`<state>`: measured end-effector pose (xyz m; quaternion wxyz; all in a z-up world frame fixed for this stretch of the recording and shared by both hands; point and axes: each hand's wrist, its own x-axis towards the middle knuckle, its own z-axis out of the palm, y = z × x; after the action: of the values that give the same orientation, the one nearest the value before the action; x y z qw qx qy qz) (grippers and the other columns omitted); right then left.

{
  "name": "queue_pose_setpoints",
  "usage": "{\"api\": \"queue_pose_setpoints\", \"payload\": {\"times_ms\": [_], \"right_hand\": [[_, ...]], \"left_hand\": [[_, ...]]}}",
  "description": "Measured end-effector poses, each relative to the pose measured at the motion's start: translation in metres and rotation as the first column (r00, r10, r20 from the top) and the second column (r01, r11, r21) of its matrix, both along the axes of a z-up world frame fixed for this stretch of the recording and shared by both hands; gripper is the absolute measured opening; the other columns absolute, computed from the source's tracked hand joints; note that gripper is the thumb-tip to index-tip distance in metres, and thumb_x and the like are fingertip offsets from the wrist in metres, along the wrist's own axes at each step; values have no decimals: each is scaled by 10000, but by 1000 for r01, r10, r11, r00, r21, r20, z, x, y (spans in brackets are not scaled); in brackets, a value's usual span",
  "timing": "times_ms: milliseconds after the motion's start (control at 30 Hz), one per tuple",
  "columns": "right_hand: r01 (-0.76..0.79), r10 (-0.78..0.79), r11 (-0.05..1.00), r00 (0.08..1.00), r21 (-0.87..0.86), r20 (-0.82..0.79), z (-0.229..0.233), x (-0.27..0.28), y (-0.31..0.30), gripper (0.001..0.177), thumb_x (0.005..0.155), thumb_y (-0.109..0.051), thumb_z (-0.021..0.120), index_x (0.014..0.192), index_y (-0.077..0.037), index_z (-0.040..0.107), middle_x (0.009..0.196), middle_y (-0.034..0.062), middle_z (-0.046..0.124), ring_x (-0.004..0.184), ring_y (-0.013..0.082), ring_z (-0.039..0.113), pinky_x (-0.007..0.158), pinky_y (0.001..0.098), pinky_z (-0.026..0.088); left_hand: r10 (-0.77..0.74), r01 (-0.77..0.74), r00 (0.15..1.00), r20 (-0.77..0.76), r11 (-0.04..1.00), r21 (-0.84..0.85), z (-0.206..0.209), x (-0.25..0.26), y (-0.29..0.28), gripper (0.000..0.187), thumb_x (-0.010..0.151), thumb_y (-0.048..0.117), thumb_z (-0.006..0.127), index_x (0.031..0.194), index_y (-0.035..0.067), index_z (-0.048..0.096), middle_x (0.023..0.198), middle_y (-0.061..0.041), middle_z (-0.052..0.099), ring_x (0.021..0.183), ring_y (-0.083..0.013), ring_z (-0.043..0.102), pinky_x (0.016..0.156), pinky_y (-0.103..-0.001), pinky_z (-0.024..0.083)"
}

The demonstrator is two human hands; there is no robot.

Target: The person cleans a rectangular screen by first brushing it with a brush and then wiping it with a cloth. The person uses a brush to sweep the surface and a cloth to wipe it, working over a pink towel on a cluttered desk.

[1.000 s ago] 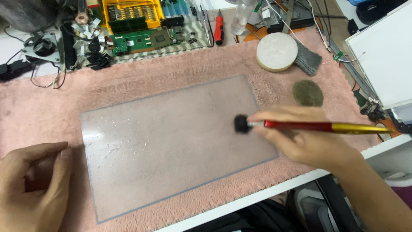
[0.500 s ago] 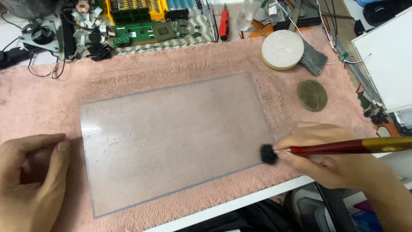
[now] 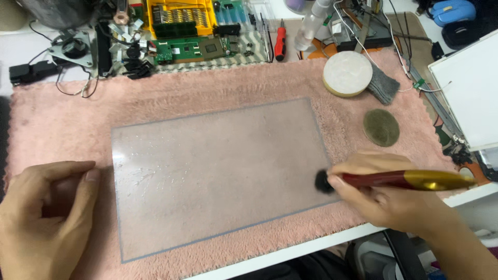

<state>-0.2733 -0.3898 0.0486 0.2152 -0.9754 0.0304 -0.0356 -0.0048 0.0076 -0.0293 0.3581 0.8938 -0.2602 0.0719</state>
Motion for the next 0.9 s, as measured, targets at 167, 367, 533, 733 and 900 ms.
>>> {"api": "queue_pose_setpoints", "payload": {"times_ms": [167,367,533,733,900], "right_hand": [[-87,61,975,990,202,129,-8,8,12,221,1073,-326,706,1162,-164,827,972,-16,873,794,190,808,773,345,626],[30,-30,1000,993,2,117,-1,13,14,219,1085,-295,697,931,-163,778,824,-68,801,709,129,750,775,315,601],[-127,66,955,973,269,222,-5,22,34,198,1045,-248,779,1205,-148,841,995,-4,871,807,178,822,800,330,659],[-43,37,993,998,109,59,-15,21,23,225,1091,-338,689,963,-189,799,846,-58,835,780,178,799,814,351,623],[232,-273,888,961,396,50,4,40,59,155,918,-300,929,1015,-210,1011,954,-77,1001,849,73,937,781,235,655]], "left_hand": [[24,-24,1000,-9,997,-71,1,-2,-5,105,1247,-13,872,1346,20,858,1178,-138,783,803,-185,616,843,-316,503],[15,-14,999,38,999,-48,2,1,-5,106,1175,51,887,1279,55,867,1182,-102,810,1075,-234,704,1028,-356,530],[4,3,997,78,996,-92,-3,6,-6,75,1149,37,872,1221,50,858,1155,-94,819,1075,-230,731,1061,-345,528],[34,-21,996,86,989,-147,-2,8,-11,59,1064,113,863,1123,111,862,1108,-16,844,1052,-178,757,1043,-307,541],[16,-5,996,92,992,-125,-12,18,-5,83,1023,157,829,1082,187,879,1079,48,871,1033,-175,759,957,-300,556]]}}
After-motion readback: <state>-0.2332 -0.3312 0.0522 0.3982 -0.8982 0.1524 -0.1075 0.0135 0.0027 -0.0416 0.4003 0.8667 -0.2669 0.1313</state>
